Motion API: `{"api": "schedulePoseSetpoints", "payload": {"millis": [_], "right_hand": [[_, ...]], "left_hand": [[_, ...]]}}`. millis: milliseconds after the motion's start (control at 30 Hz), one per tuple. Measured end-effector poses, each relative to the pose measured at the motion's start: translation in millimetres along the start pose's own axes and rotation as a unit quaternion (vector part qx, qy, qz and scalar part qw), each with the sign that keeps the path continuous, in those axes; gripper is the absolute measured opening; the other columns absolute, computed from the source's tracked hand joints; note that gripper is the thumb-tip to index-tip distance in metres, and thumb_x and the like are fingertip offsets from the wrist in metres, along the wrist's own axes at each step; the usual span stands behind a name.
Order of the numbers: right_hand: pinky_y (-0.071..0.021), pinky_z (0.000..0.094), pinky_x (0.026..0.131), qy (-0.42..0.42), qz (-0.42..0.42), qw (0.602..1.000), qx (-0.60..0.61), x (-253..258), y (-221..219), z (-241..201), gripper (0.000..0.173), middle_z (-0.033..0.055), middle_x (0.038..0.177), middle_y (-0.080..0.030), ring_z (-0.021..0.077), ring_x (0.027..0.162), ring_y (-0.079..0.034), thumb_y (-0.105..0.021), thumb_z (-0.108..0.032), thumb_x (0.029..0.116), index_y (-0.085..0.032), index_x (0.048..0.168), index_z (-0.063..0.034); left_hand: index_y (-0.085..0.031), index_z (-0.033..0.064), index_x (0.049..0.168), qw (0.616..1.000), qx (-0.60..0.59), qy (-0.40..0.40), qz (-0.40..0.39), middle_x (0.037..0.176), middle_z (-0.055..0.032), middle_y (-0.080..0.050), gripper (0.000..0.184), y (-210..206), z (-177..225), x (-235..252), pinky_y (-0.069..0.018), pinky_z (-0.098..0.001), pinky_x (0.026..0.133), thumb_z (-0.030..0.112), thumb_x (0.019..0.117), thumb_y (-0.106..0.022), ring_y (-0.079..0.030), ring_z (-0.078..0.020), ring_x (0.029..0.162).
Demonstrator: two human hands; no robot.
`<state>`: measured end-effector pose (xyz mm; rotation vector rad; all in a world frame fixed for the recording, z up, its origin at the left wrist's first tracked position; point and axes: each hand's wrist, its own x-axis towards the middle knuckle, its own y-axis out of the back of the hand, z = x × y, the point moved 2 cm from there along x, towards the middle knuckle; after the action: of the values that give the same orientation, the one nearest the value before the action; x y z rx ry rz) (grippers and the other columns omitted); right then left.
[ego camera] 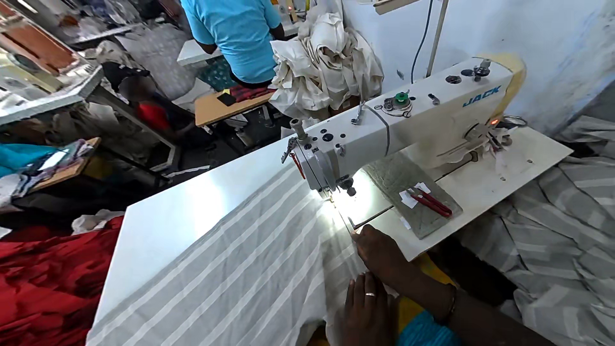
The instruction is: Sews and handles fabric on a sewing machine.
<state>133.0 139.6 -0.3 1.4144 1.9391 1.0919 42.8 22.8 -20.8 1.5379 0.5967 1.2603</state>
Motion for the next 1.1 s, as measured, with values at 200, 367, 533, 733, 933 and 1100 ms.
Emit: {"api": "schedulePoseSetpoints", "payload": {"millis": [200,367,533,733,933,1100], "right_hand": [[-0.0577,0.0391,0.082,-0.013,-0.037,0.999,-0.001,3,5,-1,0.030,0.0161,0.105,-0.067,0.0278,0.094,-0.069,-0.054,-0.015,0.1025,-0.073,0.124,-0.0052],[-0.0585,0.0405,0.082,-0.001,-0.018,1.000,0.016,5,3,2,0.028,0.0165,0.106,-0.068,0.0282,0.093,-0.070,-0.056,-0.015,0.1020,-0.075,0.119,-0.0044],[-0.0582,0.0454,0.076,0.000,-0.002,1.000,0.026,29,5,3,0.022,0.0181,0.099,-0.068,0.0314,0.088,-0.069,-0.061,-0.013,0.0995,-0.078,0.109,-0.0027],[-0.0562,0.0509,0.080,-0.013,0.001,1.000,0.016,71,10,1,0.021,0.0192,0.098,-0.069,0.0351,0.095,-0.069,-0.062,-0.016,0.1001,-0.078,0.104,-0.0034],[-0.0532,0.0528,0.088,-0.059,-0.033,0.997,0.027,87,17,1,0.024,0.0182,0.101,-0.074,0.0348,0.102,-0.070,-0.061,-0.018,0.0990,-0.077,0.109,-0.0037],[-0.0550,0.0538,0.076,-0.027,0.018,0.999,-0.005,79,11,-3,0.020,0.0182,0.091,-0.072,0.0358,0.092,-0.070,-0.064,-0.018,0.0977,-0.076,0.098,-0.0022]], "left_hand": [[-0.076,0.0062,0.119,0.999,0.023,0.033,-0.007,0.129,-0.0133,-0.071,0.055,-3,-11,5,-0.0527,-0.0590,0.099,0.046,0.1063,-0.039,-0.068,-0.0362,0.119],[-0.073,0.0105,0.126,1.000,-0.018,0.010,0.005,0.136,-0.0078,-0.068,0.055,-15,-53,25,-0.0467,-0.0578,0.108,0.043,0.1079,-0.032,-0.064,-0.0320,0.126],[-0.069,0.0147,0.134,0.999,-0.024,0.000,-0.039,0.142,-0.0027,-0.064,0.051,-23,-85,49,-0.0395,-0.0582,0.113,0.038,0.1059,-0.034,-0.057,-0.0297,0.135],[-0.068,0.0172,0.136,0.997,-0.042,0.015,-0.064,0.146,-0.0008,-0.061,0.047,-33,-119,83,-0.0315,-0.0599,0.118,0.035,0.1058,-0.036,-0.050,-0.0269,0.142],[-0.064,0.0153,0.140,0.994,-0.057,0.036,-0.086,0.153,0.0007,-0.054,0.046,-39,-139,103,-0.0259,-0.0595,0.120,0.032,0.1065,-0.037,-0.043,-0.0260,0.147],[-0.062,0.0169,0.143,0.991,-0.049,0.048,-0.112,0.156,0.0022,-0.051,0.051,-37,-138,103,-0.0219,-0.0579,0.122,0.039,0.1083,-0.032,-0.038,-0.0242,0.150]]}}
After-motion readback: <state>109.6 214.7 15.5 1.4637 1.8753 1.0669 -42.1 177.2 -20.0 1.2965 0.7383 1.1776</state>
